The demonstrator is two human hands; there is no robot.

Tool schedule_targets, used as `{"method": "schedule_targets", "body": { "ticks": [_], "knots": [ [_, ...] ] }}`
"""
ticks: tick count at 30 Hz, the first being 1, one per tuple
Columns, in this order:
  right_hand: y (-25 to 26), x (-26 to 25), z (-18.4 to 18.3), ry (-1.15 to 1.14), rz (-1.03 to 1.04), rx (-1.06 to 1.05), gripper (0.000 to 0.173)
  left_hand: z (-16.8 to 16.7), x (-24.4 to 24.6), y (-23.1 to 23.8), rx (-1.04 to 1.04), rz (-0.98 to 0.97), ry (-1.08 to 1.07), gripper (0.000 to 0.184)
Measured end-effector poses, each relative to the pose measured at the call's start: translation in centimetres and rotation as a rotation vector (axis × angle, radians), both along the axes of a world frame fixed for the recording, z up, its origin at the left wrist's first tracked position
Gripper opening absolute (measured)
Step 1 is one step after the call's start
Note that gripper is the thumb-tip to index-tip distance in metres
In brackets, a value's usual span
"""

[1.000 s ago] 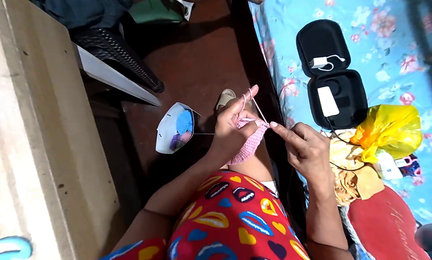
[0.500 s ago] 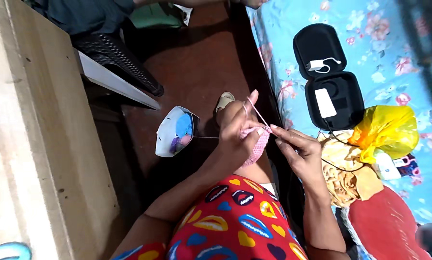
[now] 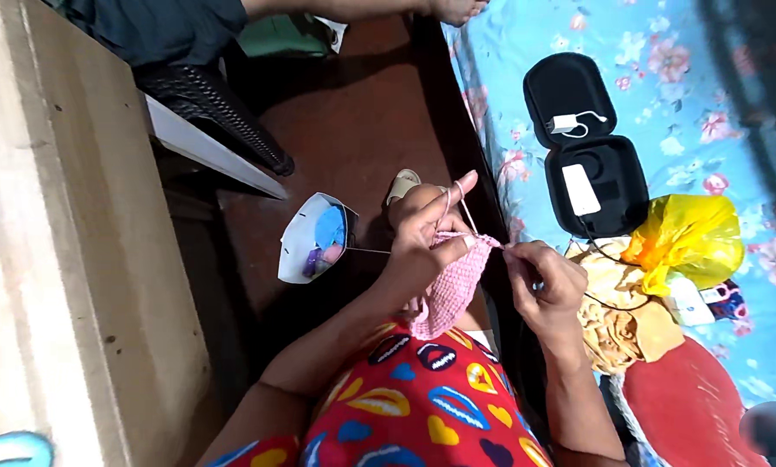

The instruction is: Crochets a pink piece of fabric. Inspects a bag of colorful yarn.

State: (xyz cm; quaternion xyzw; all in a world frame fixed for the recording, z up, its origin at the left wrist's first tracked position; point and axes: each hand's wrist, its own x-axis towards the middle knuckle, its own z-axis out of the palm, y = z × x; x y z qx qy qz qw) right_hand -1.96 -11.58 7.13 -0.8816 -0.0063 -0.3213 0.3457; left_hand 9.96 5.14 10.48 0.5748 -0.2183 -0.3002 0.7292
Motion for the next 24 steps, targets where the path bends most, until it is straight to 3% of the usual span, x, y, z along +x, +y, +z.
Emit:
{"method": "schedule_targets", "body": {
  "ticks": [4,8,12,14,18,21,24],
  "knots": [
    [-0.7,-0.1,0.1,-0.015,0.003,-0.144,0.013,0.3,0.9,0.1,0.023,-0.031,0.082,0.064],
    [-1.3,-0.2,-0.2,0.001,0.052,-0.108,0.015,-1.2,2.4,0.0,-0.031,-0.032,0.049,0.060],
    [-1.5,-0.4,-0.6,0.061,0.140,0.149,0.014,-0.7,2.0,0.4,0.038,-0.064,0.037,0.060],
    [-0.9,-0.3,-0.2,0.111,0.178,0.342,0.015,-0.2,1.1,0.1,0.059,-0.039,-0.090,0.058],
    [-0.1,0.4,0.6,0.198,0.244,0.697,0.034,-0.8,0.0,-0.7,0.006,0.007,-0.327,0.053],
    [-0.3,0.6,0.4,0.196,0.255,0.792,0.030,-0.3,0.0,-0.5,0.018,0.015,-0.167,0.052],
    [-1.0,0.5,0.3,0.174,0.235,0.582,0.029,-0.1,0.2,-0.2,-0.004,0.046,0.020,0.049]
  ]
}}
